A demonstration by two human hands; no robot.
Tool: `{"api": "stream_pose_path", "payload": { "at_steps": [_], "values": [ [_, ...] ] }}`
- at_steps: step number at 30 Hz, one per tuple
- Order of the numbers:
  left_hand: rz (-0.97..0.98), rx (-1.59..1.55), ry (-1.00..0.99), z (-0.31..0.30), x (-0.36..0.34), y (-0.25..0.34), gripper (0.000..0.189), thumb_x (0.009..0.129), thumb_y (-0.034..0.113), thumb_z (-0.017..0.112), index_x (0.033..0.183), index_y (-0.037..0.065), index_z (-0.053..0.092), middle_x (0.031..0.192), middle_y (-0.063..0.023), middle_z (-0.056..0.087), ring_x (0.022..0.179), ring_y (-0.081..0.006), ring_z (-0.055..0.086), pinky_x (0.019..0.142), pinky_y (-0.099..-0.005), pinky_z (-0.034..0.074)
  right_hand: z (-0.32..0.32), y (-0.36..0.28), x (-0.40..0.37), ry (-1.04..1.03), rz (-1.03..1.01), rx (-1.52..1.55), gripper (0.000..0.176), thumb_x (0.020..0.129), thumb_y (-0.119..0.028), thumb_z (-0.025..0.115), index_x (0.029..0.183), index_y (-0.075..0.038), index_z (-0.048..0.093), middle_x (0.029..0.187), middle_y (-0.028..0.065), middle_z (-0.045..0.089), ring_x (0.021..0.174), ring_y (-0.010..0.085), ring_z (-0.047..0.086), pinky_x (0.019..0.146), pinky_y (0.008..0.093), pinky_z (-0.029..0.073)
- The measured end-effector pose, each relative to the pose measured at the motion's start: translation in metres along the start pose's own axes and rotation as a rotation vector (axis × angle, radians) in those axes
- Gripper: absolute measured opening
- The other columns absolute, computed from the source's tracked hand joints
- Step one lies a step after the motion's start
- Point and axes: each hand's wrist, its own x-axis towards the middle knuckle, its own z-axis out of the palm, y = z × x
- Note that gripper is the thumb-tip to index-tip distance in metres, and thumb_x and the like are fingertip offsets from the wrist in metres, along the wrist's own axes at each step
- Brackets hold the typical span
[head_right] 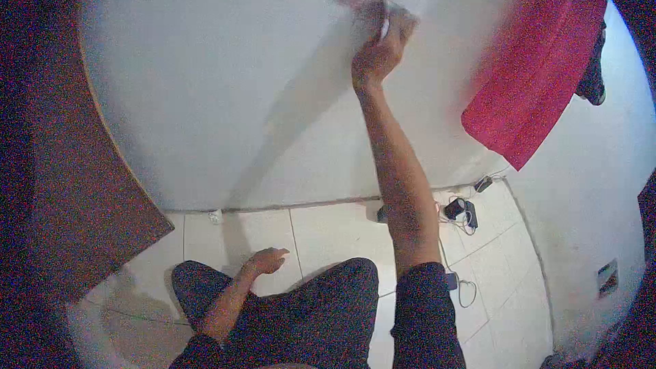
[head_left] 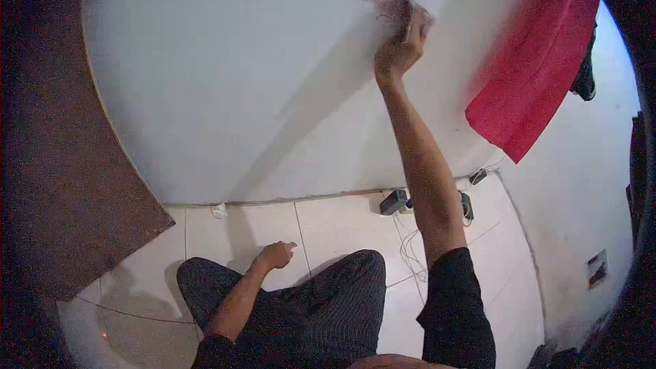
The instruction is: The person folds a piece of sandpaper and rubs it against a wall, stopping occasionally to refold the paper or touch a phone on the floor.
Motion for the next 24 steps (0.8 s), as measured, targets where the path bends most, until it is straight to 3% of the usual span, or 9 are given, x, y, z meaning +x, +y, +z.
{"api": "stream_pose_path", "payload": {
  "at_steps": [4, 5, 7, 9, 13, 15, 17, 20, 24],
  "values": [
    [-0.078, -0.033, -0.159, -0.009, 0.001, 0.004, 0.042, 0.092, 0.023, 0.046, 0.131, 0.008, 0.046, 0.115, -0.0254, 0.059, 0.109, -0.0404, 0.055, 0.096, -0.0480, 0.044, -0.004, -0.003, -0.015, -0.342, -0.859, -0.288, 0.033, 0.086, -0.006, 0.057, 0.119, -0.007, 0.060, 0.126, 0.0167, 0.056, 0.118, 0.0348, 0.051, 0.106, 0.0430, 0.035],
    [-0.086, -0.009, -0.172, -0.012, 0.000, 0.006, 0.043, 0.093, 0.026, 0.045, 0.132, 0.009, 0.044, 0.117, -0.0244, 0.058, 0.111, -0.0397, 0.055, 0.096, -0.0482, 0.043, -0.004, 0.000, -0.016, -0.343, -0.854, -0.289, 0.033, 0.086, -0.006, 0.057, 0.119, -0.007, 0.060, 0.126, 0.0167, 0.056, 0.118, 0.0348, 0.051, 0.106, 0.0430, 0.035],
    [-0.099, 0.035, -0.194, -0.016, -0.002, 0.011, 0.044, 0.095, 0.031, 0.044, 0.134, 0.011, 0.042, 0.121, -0.0222, 0.057, 0.114, -0.0382, 0.053, 0.098, -0.0487, 0.043, -0.001, 0.004, -0.014, -0.067, -0.020, -0.043, 0.039, 0.085, -0.005, 0.057, 0.124, -0.009, 0.057, 0.135, 0.0144, 0.050, 0.124, 0.0322, 0.048, 0.107, 0.0446, 0.033],
    [-0.083, 0.022, -0.178, -0.008, 0.001, 0.008, 0.045, 0.094, 0.030, 0.045, 0.135, 0.011, 0.042, 0.119, -0.0228, 0.058, 0.111, -0.0390, 0.055, 0.096, -0.0487, 0.044, 0.001, 0.001, -0.013, 0.086, -0.091, -0.143, 0.038, 0.087, -0.008, 0.055, 0.125, -0.010, 0.056, 0.136, 0.0144, 0.049, 0.125, 0.0305, 0.048, 0.105, 0.0440, 0.037],
    [-0.131, 0.054, -0.256, -0.017, 0.003, 0.010, 0.046, 0.095, 0.032, 0.045, 0.137, 0.012, 0.040, 0.125, -0.0203, 0.055, 0.116, -0.0376, 0.052, 0.099, -0.0474, 0.042, -0.007, 0.000, -0.024, -0.463, -0.845, -0.184, 0.024, 0.090, -0.002, 0.053, 0.112, -0.008, 0.060, 0.115, 0.0121, 0.058, 0.106, 0.0308, 0.055, 0.092, 0.0394, 0.047],
    [-0.139, 0.030, -0.270, -0.021, 0.000, 0.014, 0.046, 0.095, 0.033, 0.045, 0.137, 0.012, 0.040, 0.126, -0.0203, 0.055, 0.117, -0.0374, 0.051, 0.100, -0.0474, 0.041, -0.003, 0.005, -0.018, -0.058, 0.162, 0.079, 0.035, 0.090, -0.006, 0.052, 0.123, -0.012, 0.057, 0.136, 0.0102, 0.050, 0.126, 0.0304, 0.045, 0.103, 0.0413, 0.041],
    [-0.146, 0.021, -0.273, -0.021, 0.001, 0.010, 0.046, 0.095, 0.033, 0.045, 0.137, 0.012, 0.040, 0.126, -0.0202, 0.054, 0.118, -0.0373, 0.050, 0.101, -0.0473, 0.040, 0.014, 0.028, -0.034, 0.117, 0.039, -0.156, 0.039, 0.089, -0.005, 0.050, 0.126, -0.012, 0.055, 0.135, 0.0079, 0.051, 0.126, 0.0281, 0.046, 0.105, 0.0421, 0.039],
    [-0.085, 0.031, -0.209, -0.006, 0.003, -0.004, 0.047, 0.096, 0.034, 0.045, 0.137, 0.013, 0.039, 0.128, -0.0201, 0.053, 0.120, -0.0365, 0.049, 0.104, -0.0467, 0.038, -0.010, 0.024, -0.033, -0.450, -0.899, -0.176, 0.029, 0.086, -0.003, 0.053, 0.115, -0.003, 0.057, 0.110, 0.0154, 0.059, 0.106, 0.0325, 0.056, 0.094, 0.0393, 0.045],
    [-0.144, 0.035, -0.245, 0.002, 0.012, -0.001, 0.048, 0.095, 0.034, 0.045, 0.138, 0.013, 0.039, 0.129, -0.0197, 0.052, 0.121, -0.0360, 0.048, 0.104, -0.0461, 0.038, -0.008, -0.001, -0.016, 0.037, -0.032, -0.145, 0.041, 0.085, 0.000, 0.052, 0.125, -0.008, 0.055, 0.129, 0.0135, 0.054, 0.119, 0.0323, 0.053, 0.093, 0.0400, 0.049]
  ]
}}
